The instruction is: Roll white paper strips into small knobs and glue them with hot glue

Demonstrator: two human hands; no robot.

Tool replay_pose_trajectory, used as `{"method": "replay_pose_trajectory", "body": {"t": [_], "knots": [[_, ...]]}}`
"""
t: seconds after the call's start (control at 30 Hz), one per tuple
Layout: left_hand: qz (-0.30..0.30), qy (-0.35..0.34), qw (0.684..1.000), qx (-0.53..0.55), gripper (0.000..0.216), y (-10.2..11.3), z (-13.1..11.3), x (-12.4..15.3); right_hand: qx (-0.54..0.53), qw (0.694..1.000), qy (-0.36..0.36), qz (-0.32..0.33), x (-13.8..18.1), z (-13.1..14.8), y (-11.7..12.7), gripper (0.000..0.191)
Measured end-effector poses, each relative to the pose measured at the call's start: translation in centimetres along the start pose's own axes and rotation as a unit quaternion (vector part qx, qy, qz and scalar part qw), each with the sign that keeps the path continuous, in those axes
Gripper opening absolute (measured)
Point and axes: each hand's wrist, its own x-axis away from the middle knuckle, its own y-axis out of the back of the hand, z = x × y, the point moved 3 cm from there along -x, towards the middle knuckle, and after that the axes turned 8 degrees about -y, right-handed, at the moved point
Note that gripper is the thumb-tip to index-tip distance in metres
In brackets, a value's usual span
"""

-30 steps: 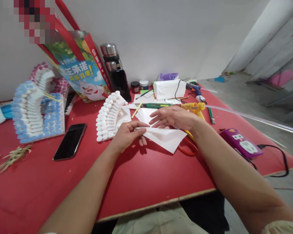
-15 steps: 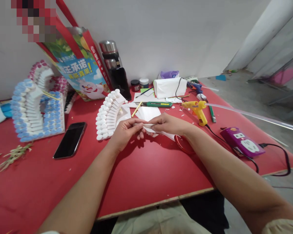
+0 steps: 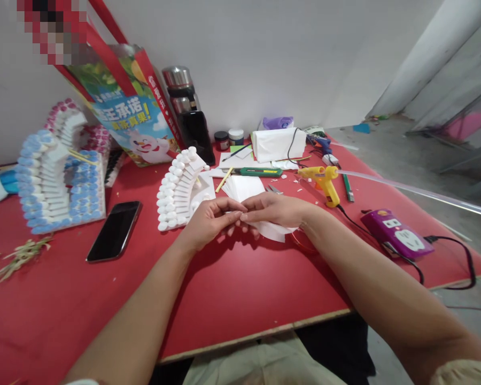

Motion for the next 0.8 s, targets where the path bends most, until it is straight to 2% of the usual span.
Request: {"method": "replay_pose_trajectory", "body": {"t": [0.17,0.43,0.67,0.8], "knots": [[-0.034,0.01,0.997,-0.064,0.024,-0.3,0.1,-0.1,0.098,0.991,-0.027,-0.091,-0.3,-0.1,0.4,0.024],[-0.014,-0.059,0.977,-0.206,0.024,-0.2,0.0,0.2,0.032,0.987,-0.073,-0.141,-0.2,-0.1,0.5,0.021],[-0.002,-0.174,0.918,-0.357,0.019,-0.6,-1.2,0.3,-0.062,0.986,-0.107,-0.116,-0.1,-0.1,0.2,0.017],[0.008,-0.232,0.869,-0.438,0.018,-0.6,-1.3,0.6,-0.106,0.976,-0.132,-0.135,-0.5,-0.2,-0.2,0.016]]}}
